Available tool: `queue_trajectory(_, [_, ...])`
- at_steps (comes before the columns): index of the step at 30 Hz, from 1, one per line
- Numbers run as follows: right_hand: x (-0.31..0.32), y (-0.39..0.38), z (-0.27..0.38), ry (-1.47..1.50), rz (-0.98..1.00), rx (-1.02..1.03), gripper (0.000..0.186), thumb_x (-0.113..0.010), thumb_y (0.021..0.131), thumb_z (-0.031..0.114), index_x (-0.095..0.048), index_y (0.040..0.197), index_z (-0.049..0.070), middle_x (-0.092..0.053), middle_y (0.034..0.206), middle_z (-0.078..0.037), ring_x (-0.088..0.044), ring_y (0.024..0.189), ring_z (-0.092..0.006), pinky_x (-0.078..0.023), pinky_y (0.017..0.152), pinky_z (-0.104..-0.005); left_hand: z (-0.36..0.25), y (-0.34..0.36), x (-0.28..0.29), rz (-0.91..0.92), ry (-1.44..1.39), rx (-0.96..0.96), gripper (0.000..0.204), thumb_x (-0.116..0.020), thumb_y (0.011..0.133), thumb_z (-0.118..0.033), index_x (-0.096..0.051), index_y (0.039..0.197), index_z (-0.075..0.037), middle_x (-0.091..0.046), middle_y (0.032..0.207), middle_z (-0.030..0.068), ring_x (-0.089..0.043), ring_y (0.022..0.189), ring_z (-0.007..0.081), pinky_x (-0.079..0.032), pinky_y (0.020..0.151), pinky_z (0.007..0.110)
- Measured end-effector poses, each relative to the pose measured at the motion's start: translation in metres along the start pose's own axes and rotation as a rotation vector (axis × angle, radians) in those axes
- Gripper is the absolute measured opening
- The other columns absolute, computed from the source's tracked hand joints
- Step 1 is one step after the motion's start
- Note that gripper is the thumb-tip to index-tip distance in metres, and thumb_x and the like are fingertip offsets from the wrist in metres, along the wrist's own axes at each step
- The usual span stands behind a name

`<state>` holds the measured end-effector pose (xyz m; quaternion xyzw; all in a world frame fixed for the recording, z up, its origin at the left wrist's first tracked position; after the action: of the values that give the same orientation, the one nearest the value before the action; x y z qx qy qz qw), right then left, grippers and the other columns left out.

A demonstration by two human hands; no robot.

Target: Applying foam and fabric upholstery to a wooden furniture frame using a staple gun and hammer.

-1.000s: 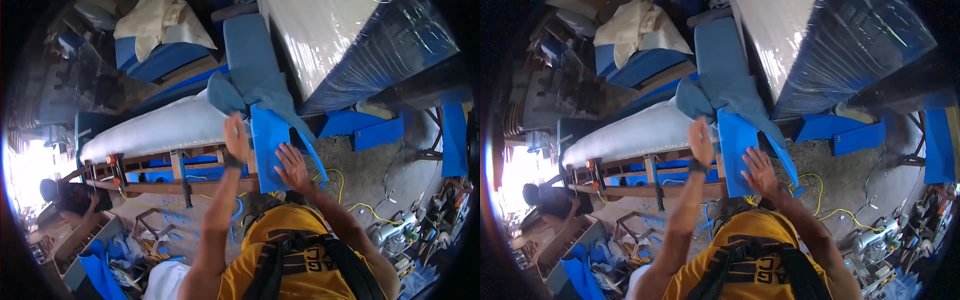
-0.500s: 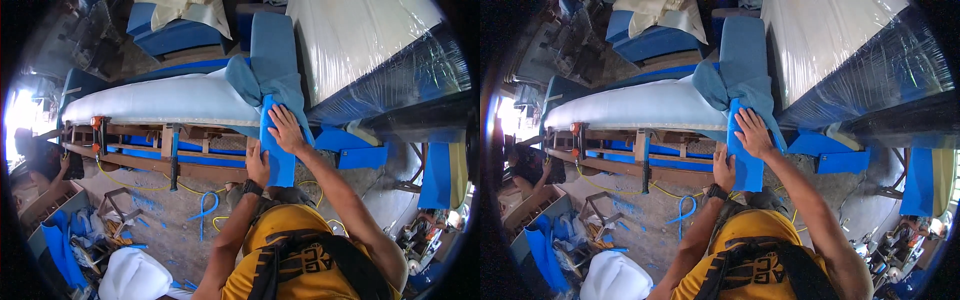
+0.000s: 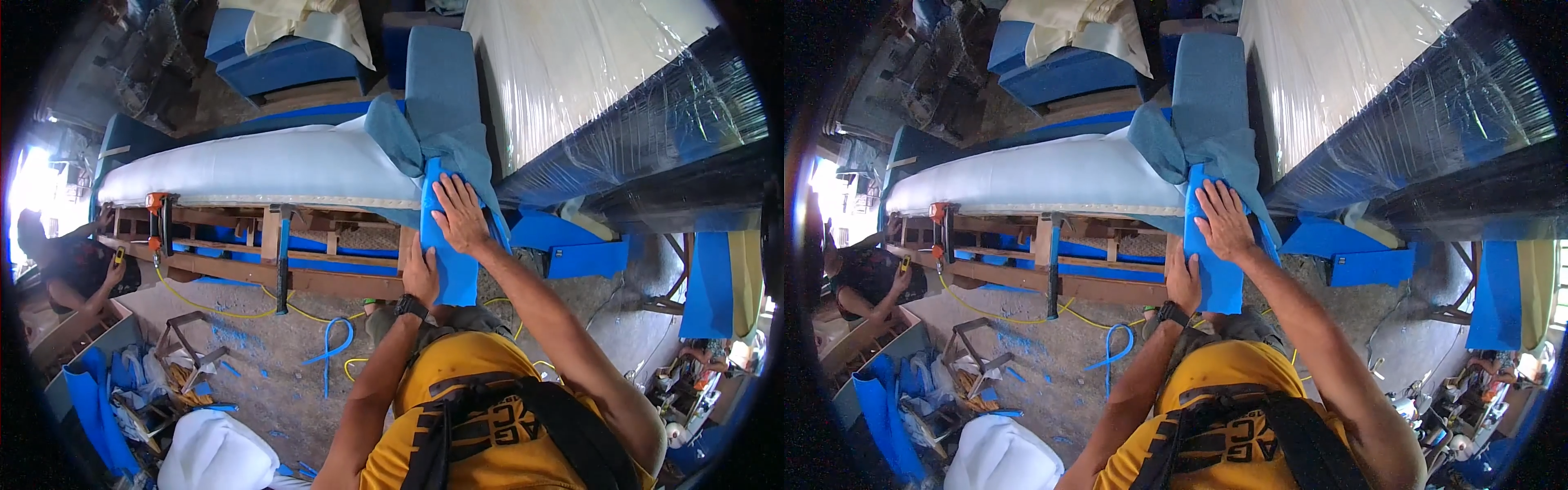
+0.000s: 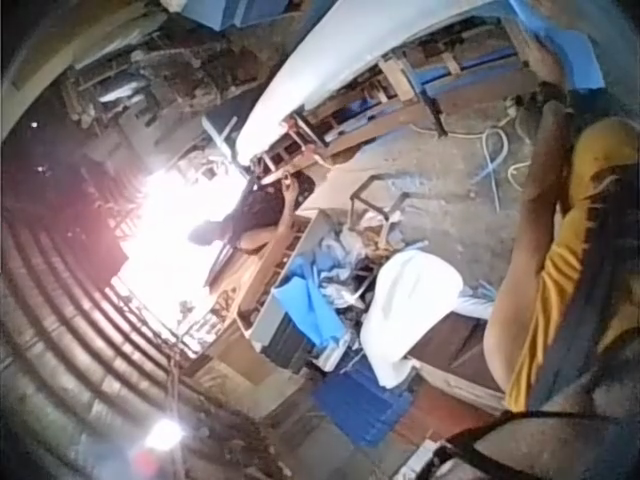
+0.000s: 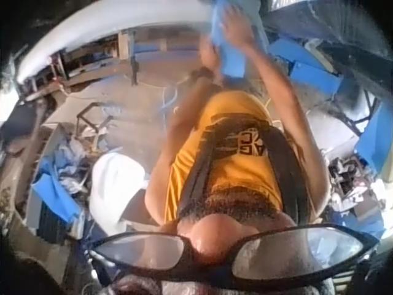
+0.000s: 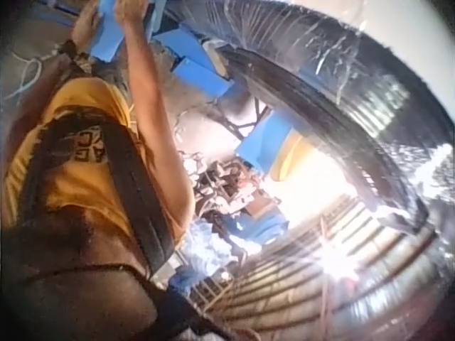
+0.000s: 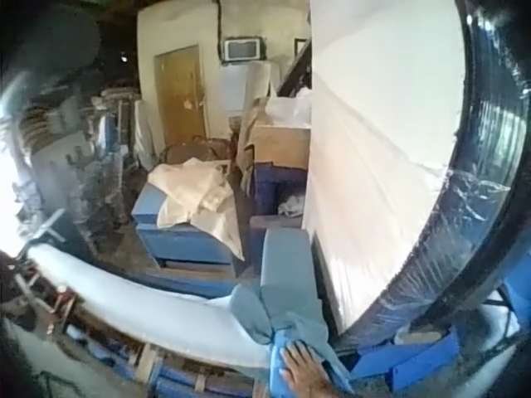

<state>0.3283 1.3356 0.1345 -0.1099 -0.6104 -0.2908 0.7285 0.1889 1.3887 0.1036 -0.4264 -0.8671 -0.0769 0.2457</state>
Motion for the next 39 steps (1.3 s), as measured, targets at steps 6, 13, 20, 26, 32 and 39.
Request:
queue_trajectory(6, [0.002, -0.002, -0.008, 0.134, -0.082, 0.005, 0.063, -0.047, 0.099, 0.042, -0.034, 0.148, 0.005, -0.029, 0.154, -0.018, -0.030, 0.141, -0.0374, -0.023, 0.116, -0.0529, 0.002, -0.001, 0.001, 0.021, -0.068, 0.007, 0.045, -0.052, 0.098, -0.019, -0.045, 0.138, 0.002, -0.050, 0.135, 0.0261, -0.050, 0.122, 0.0421, -0.041, 0.102, 0.046])
queue_trajectory(13, [0.013, 0.009, 0.006, 0.136, -0.095, -0.016, 0.074, -0.056, 0.092, 0.049, -0.034, 0.146, 0.003, -0.032, 0.151, -0.022, -0.033, 0.138, -0.0411, -0.024, 0.113, -0.0548, -0.007, -0.003, 0.004, -0.032, 0.027, -0.231, 0.043, -0.054, 0.097, -0.014, -0.048, 0.136, 0.004, -0.053, 0.134, 0.0234, -0.050, 0.125, 0.0389, -0.041, 0.104, 0.044])
queue_trajectory(20, [0.014, 0.041, 0.016, 0.163, -0.093, -0.177, 0.085, -0.070, 0.079, 0.027, -0.029, 0.148, 0.001, -0.031, 0.149, -0.026, -0.033, 0.135, -0.0441, -0.025, 0.113, -0.0519, -0.003, -0.001, 0.003, -0.039, -0.010, -0.179, 0.042, -0.056, 0.097, -0.014, -0.050, 0.135, 0.001, -0.052, 0.135, 0.0233, -0.052, 0.121, 0.0398, -0.045, 0.099, 0.044])
queue_trajectory(26, [0.022, 0.013, -0.014, 0.469, -0.278, -0.207, 0.079, -0.058, 0.078, 0.011, -0.024, 0.148, -0.004, -0.025, 0.152, -0.029, -0.027, 0.138, -0.0478, -0.025, 0.115, -0.0511, -0.011, -0.002, 0.007, -0.031, -0.061, -0.206, 0.040, -0.055, 0.097, -0.014, -0.053, 0.135, -0.003, -0.046, 0.141, 0.0234, -0.046, 0.130, 0.0387, -0.041, 0.105, 0.044])
queue_trajectory(32, [0.015, 0.001, -0.023, 0.532, -0.259, -0.226, 0.075, -0.053, 0.084, 0.013, -0.021, 0.150, -0.002, -0.023, 0.153, -0.028, -0.026, 0.139, -0.0468, -0.024, 0.115, -0.0514, -0.018, -0.001, 0.010, -0.072, 0.039, -0.277, 0.041, -0.058, 0.095, -0.014, -0.054, 0.136, -0.008, -0.050, 0.140, 0.0215, -0.054, 0.122, 0.0386, -0.048, 0.098, 0.044])
queue_trajectory(39, [0.016, 0.001, -0.025, 0.592, -0.290, -0.220, 0.076, -0.053, 0.085, 0.023, -0.022, 0.150, -0.001, -0.024, 0.153, -0.028, -0.027, 0.140, -0.0452, -0.023, 0.115, -0.0513, -0.015, -0.001, 0.007, 0.001, 0.033, -0.226, 0.040, -0.053, 0.098, -0.018, -0.052, 0.136, -0.006, -0.049, 0.141, 0.0190, -0.048, 0.128, 0.0378, -0.040, 0.106, 0.044])
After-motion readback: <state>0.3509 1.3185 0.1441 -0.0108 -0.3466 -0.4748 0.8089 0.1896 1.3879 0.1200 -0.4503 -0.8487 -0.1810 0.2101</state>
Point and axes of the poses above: each hand's wrist, its own y-axis towards the middle knuckle, its own x-axis out of the back of the hand, z = x × y, the point moved 8 cm from there along y, towards the middle knuckle
